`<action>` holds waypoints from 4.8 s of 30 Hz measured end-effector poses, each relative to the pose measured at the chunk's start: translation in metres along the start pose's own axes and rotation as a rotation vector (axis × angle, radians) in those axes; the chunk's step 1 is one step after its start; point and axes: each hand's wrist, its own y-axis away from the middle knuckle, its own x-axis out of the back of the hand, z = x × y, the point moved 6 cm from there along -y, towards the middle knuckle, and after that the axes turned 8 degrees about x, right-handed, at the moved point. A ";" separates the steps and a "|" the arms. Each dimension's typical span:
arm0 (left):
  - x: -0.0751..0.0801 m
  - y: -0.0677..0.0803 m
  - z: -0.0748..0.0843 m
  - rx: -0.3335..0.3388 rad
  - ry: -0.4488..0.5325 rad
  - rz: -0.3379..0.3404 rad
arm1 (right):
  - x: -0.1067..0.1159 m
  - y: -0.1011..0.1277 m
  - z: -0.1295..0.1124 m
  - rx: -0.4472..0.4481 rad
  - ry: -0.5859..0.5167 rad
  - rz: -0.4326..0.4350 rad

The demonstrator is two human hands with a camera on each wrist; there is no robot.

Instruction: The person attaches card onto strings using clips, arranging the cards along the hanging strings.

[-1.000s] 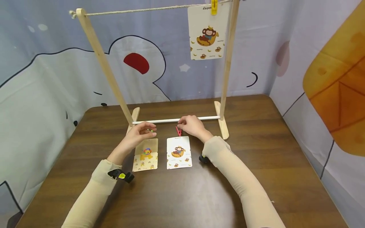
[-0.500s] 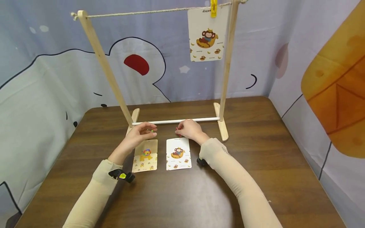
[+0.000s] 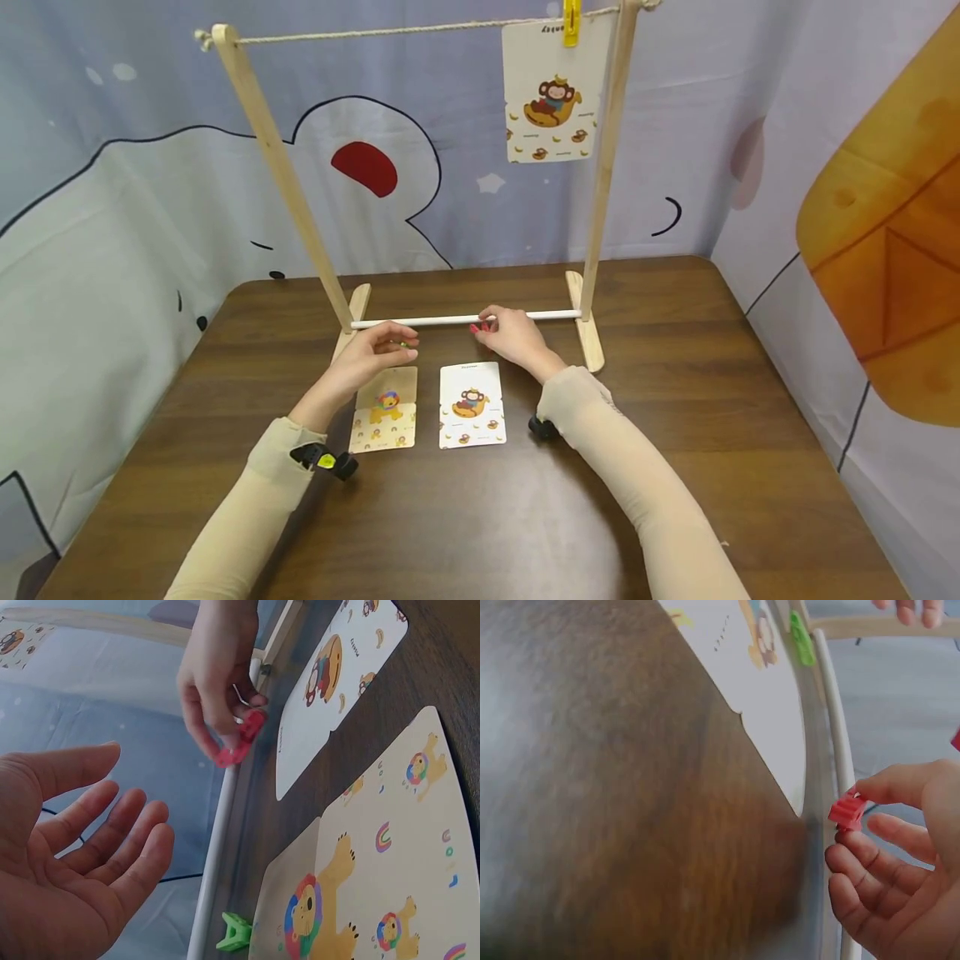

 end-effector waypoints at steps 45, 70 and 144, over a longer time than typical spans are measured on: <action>-0.073 -0.040 -0.014 -0.001 -0.624 -0.128 | 0.049 0.050 0.038 -0.128 -0.659 0.093; -0.078 -0.042 -0.015 0.087 -0.613 -0.153 | 0.037 0.054 0.045 -0.157 -0.995 0.178; -0.017 -0.060 0.067 -0.148 -0.418 -0.082 | 0.042 0.071 0.044 -0.016 -1.078 -0.097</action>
